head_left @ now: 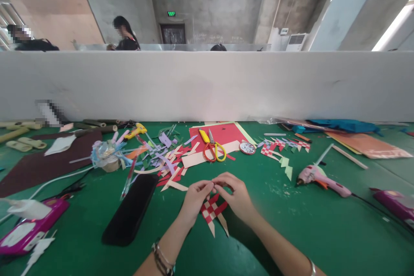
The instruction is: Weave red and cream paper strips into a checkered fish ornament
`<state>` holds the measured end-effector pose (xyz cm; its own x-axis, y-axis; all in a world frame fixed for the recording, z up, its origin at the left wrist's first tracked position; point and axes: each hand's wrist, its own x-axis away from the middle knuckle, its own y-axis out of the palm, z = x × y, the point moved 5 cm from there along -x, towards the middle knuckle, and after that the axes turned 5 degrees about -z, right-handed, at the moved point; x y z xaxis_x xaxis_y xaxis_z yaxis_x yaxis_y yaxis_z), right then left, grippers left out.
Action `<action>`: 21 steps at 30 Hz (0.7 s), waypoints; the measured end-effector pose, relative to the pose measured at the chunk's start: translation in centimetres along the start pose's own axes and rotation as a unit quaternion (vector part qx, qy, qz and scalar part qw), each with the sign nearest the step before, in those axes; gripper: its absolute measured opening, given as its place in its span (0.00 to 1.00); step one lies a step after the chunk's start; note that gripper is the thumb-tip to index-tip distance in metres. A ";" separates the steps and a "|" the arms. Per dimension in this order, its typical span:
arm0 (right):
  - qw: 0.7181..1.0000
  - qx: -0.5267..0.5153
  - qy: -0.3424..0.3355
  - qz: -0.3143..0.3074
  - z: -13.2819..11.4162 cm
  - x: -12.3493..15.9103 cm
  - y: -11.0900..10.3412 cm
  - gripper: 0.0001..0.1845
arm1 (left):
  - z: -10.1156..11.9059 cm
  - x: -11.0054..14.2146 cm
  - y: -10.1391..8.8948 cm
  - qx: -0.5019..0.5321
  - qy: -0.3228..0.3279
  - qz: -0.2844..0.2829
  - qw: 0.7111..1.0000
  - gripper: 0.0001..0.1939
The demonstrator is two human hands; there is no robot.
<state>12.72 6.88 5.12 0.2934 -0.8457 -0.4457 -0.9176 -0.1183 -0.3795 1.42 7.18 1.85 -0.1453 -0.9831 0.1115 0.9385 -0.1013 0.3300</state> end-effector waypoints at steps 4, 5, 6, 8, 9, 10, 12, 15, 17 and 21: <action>0.999 0.033 -0.028 0.018 -0.3 0.4 -0.2 0.08 | 0.1 0.2 0.3 -0.005 -0.004 0.000 1.000 0.14; 0.998 0.039 -0.034 0.022 -0.4 0.4 -0.2 0.08 | 0.2 0.2 0.3 -0.007 -0.005 0.000 1.000 0.14; 0.998 0.043 -0.038 0.026 -0.4 0.4 -0.2 0.08 | 0.2 0.3 0.3 -0.009 -0.007 -0.001 1.000 0.14; 0.997 0.052 -0.043 0.037 -0.4 0.5 -0.4 0.08 | 0.4 0.4 0.3 -0.013 -0.010 -0.004 1.000 0.13; 0.996 0.059 -0.045 0.041 -0.5 0.5 -0.5 0.07 | 0.5 0.5 0.3 -0.016 -0.011 -0.005 1.000 0.12; 0.996 0.070 -0.048 0.042 -0.5 0.5 -0.6 0.07 | 0.6 0.5 0.3 -0.018 -0.011 -0.005 1.000 0.12; 0.993 0.100 -0.059 0.036 -0.7 0.5 -0.7 0.07 | 0.7 0.5 0.2 -0.023 -0.008 -0.004 1.000 0.11; 0.984 0.149 -0.093 0.021 -0.9 0.6 -0.6 0.08 | 0.7 0.5 0.2 -0.033 -0.003 -0.001 0.999 0.10; 0.978 0.174 -0.118 0.016 -1.0 0.7 -0.5 0.09 | 0.6 0.5 0.2 -0.037 -0.002 0.002 0.999 0.10; 0.967 0.202 -0.152 0.017 -0.9 0.9 -0.3 0.12 | 0.7 0.5 0.3 -0.037 -0.001 0.003 0.999 0.10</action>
<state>13.02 5.62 5.58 0.3876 -0.6457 -0.6579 -0.7663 0.1710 -0.6193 1.41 6.72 2.65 -0.1399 -0.9834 0.1154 0.9598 -0.1060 0.2600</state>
